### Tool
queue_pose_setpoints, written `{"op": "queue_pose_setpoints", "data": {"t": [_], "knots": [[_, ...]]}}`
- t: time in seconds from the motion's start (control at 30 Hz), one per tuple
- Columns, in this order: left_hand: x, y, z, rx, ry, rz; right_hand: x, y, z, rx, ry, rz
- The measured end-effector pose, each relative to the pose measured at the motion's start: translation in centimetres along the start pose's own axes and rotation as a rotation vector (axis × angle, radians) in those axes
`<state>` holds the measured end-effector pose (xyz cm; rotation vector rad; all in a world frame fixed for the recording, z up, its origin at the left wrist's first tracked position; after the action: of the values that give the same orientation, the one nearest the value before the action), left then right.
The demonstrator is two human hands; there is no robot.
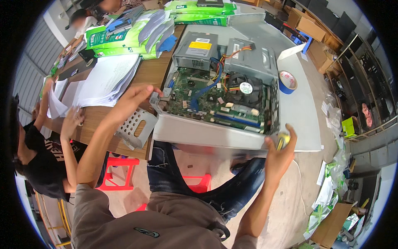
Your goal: The person disassembles a computer by using a screwdriver to remove screws from the case and internal components, then pulls a metal internal bracket and a circuit board away from the chassis.
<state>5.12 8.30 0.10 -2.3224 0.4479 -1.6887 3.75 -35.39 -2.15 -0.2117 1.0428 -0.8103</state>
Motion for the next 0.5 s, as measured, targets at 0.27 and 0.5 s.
{"op": "queue_pose_setpoints", "data": {"t": [0.27, 0.5], "knots": [[2.8, 7.1, -5.6, -0.004, 0.051, 0.175, 6.4, -0.2, 9.6, -0.201, -0.096, -0.051], [3.1, 11.7, -9.5, 0.131, 0.180, 0.113, 8.4, 0.4, 12.4, -0.276, 0.034, 0.080]]}}
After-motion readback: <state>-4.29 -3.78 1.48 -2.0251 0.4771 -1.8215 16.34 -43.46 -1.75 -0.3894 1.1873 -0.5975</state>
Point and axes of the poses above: each hand's wrist, its own z-axis towards the middle knuckle, its own y-axis out of the palm, x = y × z, the point moved 7 cm from there along z, towards the middle knuckle, and after that the axes turned 12 degrees about -y, right-handed, at the moved point
